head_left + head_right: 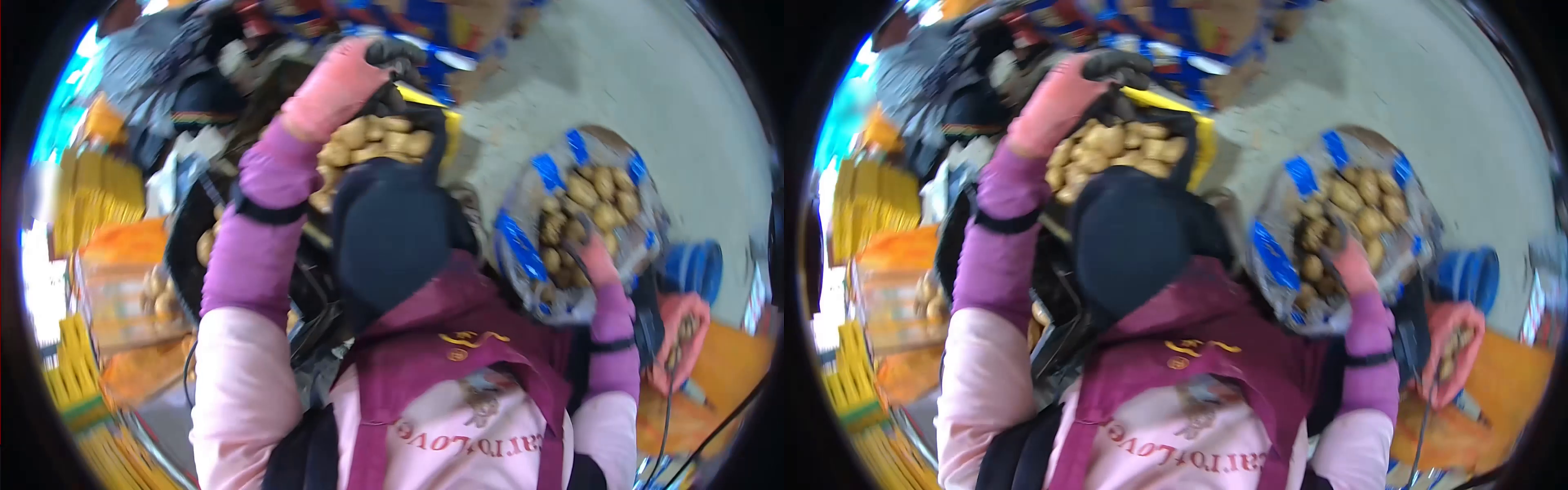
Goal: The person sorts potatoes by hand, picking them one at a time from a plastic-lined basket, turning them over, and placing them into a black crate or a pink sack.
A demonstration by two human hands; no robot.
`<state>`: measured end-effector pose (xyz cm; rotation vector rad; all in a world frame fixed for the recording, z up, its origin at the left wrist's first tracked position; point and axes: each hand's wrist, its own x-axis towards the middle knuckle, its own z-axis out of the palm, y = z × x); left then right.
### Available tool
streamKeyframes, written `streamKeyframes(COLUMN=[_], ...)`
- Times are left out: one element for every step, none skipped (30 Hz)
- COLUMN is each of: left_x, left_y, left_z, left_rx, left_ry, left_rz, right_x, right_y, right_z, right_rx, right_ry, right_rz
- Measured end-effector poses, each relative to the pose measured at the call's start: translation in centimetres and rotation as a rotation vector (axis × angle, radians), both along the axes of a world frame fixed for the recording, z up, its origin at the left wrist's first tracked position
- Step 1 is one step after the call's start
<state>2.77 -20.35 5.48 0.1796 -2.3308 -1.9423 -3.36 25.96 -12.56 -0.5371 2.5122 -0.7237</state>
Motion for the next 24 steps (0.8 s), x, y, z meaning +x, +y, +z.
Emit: streamKeyframes(left_x=[-0.7,-0.9,-1.2,-1.6,-2.0,-2.2,-2.3,-2.3,-2.0,-2.0,-2.1,-2.1,-2.2,-2.6,-2.9,-3.1,-3.1,-3.3,-3.5,-3.8,-4.1,-4.3,-4.7,-4.6], left_y=[4.1,7.8,11.2,14.4,17.0,19.3,21.3,22.9,24.0,24.7,24.9,24.7,24.1,23.7,23.6,23.4,23.1,22.9,22.7,22.7,22.6,22.5,22.1,22.1], left_z=[3.0,4.9,4.9,4.8,2.3,0.9,-1.5,-3.5,-4.3,-5.1,-6.9,-7.5,-7.9,-8.2,-7.8,-7.9,-8.1,-8.3,-8.5,-8.7,-8.9,-9.1,-10.5,-10.1], left_rx=[-0.043,-0.095,-0.147,-0.206,-0.200,-0.377,-0.570,-0.760,-0.837,-0.914,-0.980,-0.980,-0.894,-0.813,-0.812,-0.822,-0.789,-0.755,-0.777,-0.780,-0.755,-0.728,-0.818,-0.815], left_ry=[-0.040,-0.075,-0.055,-0.030,0.159,0.230,0.332,0.434,0.360,0.280,0.387,0.372,0.318,0.268,0.193,0.180,0.131,0.086,0.077,0.078,0.072,0.068,0.307,0.319], left_rz=[-0.066,-0.132,-0.193,-0.246,-0.306,-0.349,-0.327,-0.297,-0.350,-0.398,-0.347,-0.358,-0.392,-0.424,-0.419,-0.431,-0.414,-0.397,-0.405,-0.414,-0.426,-0.432,-0.437,-0.430], right_x=[0.0,-0.4,-1.0,-1.3,-1.3,-0.9,-0.4,0.1,0.4,0.5,0.5,0.7,1.4,2.1,2.4,3.1,4.2,4.3,4.1,3.9,3.4,2.9,2.3,1.8], right_y=[0.9,1.7,2.7,3.7,4.1,4.2,3.7,2.9,2.5,2.7,2.8,2.4,1.1,-0.5,-2.3,-3.6,-4.1,-4.7,-5.3,-5.6,-5.3,-4.9,-4.5,-4.3], right_z=[-2.1,-3.9,-6.5,-8.7,-10.0,-10.8,-9.5,-6.9,-5.6,-7.1,-9.2,-10.7,-11.0,-11.4,-12.5,-14.5,-18.9,-19.2,-19.2,-19.1,-17.2,-16.2,-15.3,-13.9], right_rx=[-0.017,0.063,-0.021,-0.126,-0.012,0.101,0.105,0.249,0.395,0.402,0.445,0.477,0.477,0.472,0.457,0.442,0.381,0.370,0.371,0.376,0.363,0.364,0.324,0.285], right_ry=[0.129,0.079,-0.111,-0.292,-0.162,-0.041,-0.047,-0.019,0.003,-0.014,-0.077,-0.138,-0.156,-0.167,-0.157,-0.154,-0.129,-0.141,-0.153,-0.160,-0.203,-0.198,-0.260,-0.319], right_rz=[0.006,-0.054,-0.182,-0.305,-0.288,-0.258,-0.290,-0.242,-0.185,-0.197,-0.051,0.102,0.151,0.197,0.232,0.268,0.157,0.151,0.057,-0.036,-0.012,-0.015,-0.087,-0.160])
